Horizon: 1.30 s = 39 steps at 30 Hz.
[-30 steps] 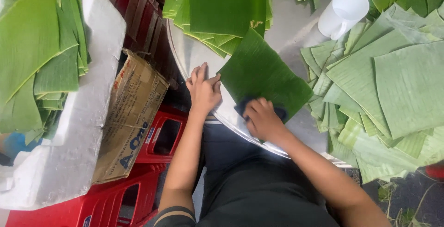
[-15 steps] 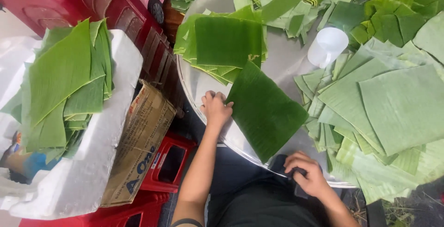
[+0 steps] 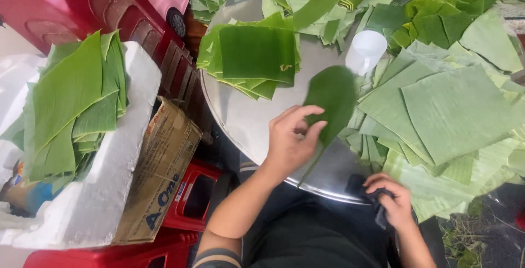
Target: Cleaning and wiping individual banana leaves with a cloth before stacking them.
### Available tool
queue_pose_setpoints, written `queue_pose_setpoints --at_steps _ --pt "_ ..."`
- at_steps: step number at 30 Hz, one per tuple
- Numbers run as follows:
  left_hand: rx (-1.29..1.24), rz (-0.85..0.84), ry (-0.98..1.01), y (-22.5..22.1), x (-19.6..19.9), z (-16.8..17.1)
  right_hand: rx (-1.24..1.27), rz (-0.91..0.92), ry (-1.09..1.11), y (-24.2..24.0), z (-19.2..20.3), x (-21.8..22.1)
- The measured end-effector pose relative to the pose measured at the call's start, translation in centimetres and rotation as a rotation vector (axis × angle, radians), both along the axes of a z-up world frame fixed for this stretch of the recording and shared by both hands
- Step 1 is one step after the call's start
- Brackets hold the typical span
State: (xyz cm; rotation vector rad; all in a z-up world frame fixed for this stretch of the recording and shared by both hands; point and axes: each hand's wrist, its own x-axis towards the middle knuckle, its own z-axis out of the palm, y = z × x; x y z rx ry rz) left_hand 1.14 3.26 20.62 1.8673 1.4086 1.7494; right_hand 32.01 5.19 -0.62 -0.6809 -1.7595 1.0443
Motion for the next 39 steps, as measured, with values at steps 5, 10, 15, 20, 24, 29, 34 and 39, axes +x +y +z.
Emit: queue_pose_setpoints --at_steps 5,10,15,20,24,29,34,39 --pt "-0.007 -0.151 -0.158 -1.9 1.1 2.7 -0.004 -0.058 0.090 -0.2 -0.7 2.6" --pt "-0.230 -0.034 -0.386 -0.2 -3.7 1.3 -0.020 -0.089 0.077 -1.0 0.6 3.0" --pt "-0.638 0.215 -0.347 2.8 -10.1 -6.6 -0.070 -0.124 0.096 -0.9 0.9 2.4" --pt "-0.597 0.563 0.350 4.0 -15.8 -20.5 -0.010 -0.214 0.129 0.2 4.8 -1.9" --pt "-0.626 0.684 0.417 0.9 -13.7 -17.4 0.080 -0.172 0.051 2.1 10.1 -8.8" --pt "-0.621 0.672 0.421 0.9 -14.3 -18.5 0.412 0.029 0.009 6.9 11.1 -21.7" --pt "-0.695 0.658 0.402 0.5 -14.3 -17.3 0.724 0.232 -0.285 10.5 4.8 -32.1" --pt "-0.666 0.644 0.366 0.5 -14.7 -18.4 0.666 0.364 -0.572 15.5 3.3 -34.4"
